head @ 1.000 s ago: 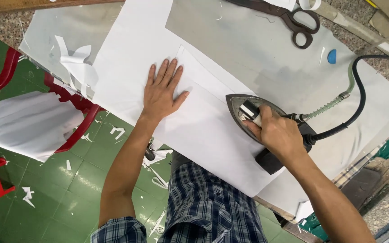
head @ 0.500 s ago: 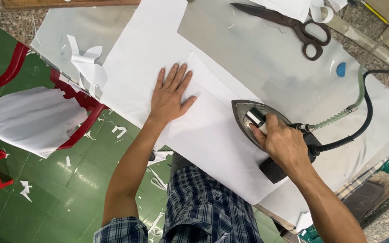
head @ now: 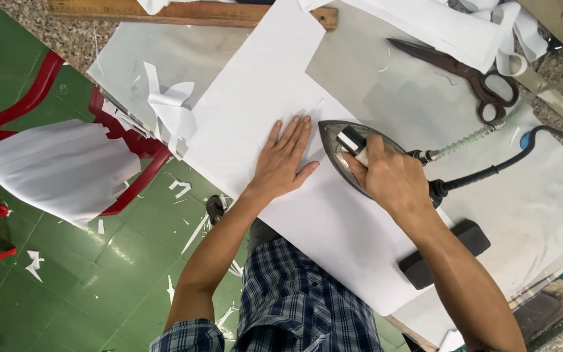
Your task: Ironing and preparing white fabric pieces on a workstation using a steam iron and a weight.
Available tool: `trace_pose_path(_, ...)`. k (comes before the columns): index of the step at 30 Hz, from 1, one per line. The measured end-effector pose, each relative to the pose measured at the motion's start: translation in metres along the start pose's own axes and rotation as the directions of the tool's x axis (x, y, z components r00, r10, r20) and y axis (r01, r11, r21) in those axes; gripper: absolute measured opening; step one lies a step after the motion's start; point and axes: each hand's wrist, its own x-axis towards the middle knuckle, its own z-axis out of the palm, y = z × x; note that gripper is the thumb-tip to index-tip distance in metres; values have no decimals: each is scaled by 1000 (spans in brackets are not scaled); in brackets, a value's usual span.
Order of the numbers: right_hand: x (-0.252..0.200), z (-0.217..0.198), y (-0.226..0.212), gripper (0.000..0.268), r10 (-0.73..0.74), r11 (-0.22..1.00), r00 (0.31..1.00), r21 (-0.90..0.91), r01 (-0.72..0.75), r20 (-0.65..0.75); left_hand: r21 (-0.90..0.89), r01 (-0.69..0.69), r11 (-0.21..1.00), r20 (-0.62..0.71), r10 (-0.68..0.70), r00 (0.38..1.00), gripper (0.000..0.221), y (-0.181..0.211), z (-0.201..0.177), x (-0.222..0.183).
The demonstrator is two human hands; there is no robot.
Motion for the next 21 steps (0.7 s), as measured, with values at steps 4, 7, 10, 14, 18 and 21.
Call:
trace_pose_path(4, 31, -4, -17, 49, -38, 999, 999, 19, 39, -36, -186, 19, 982, -136, -45, 990, 79, 2, -10, -12)
trace_pose_path(7, 43, -4, -22, 50, -83, 996, 995, 17, 84, -57, -226, -7, 974, -266, -55, 962, 74, 27, 2, -26)
trace_pose_path(10, 43, -9, -16, 47, -123, 988, 992, 85, 125, -33, -172, -233, 957, -482, 124, 867, 61, 90, 30, -30)
trace_pose_path(14, 44, -10, -5, 47, -225, 931, 965, 262, 254, -137, -263, -401, 877, -547, 207, 811, 50, 217, 76, -36)
trace_pose_path(18, 47, -4, 0, 48, -314, 891, 940, 301, 340, -131, -382, -261, 887, -237, 179, 955, 72, 316, 94, -41)
trace_pose_path(21, 49, 4, -3, 44, -344, 901, 928, 227, 369, -144, 120, -171, 978, -107, 184, 977, 108, 348, 130, -38)
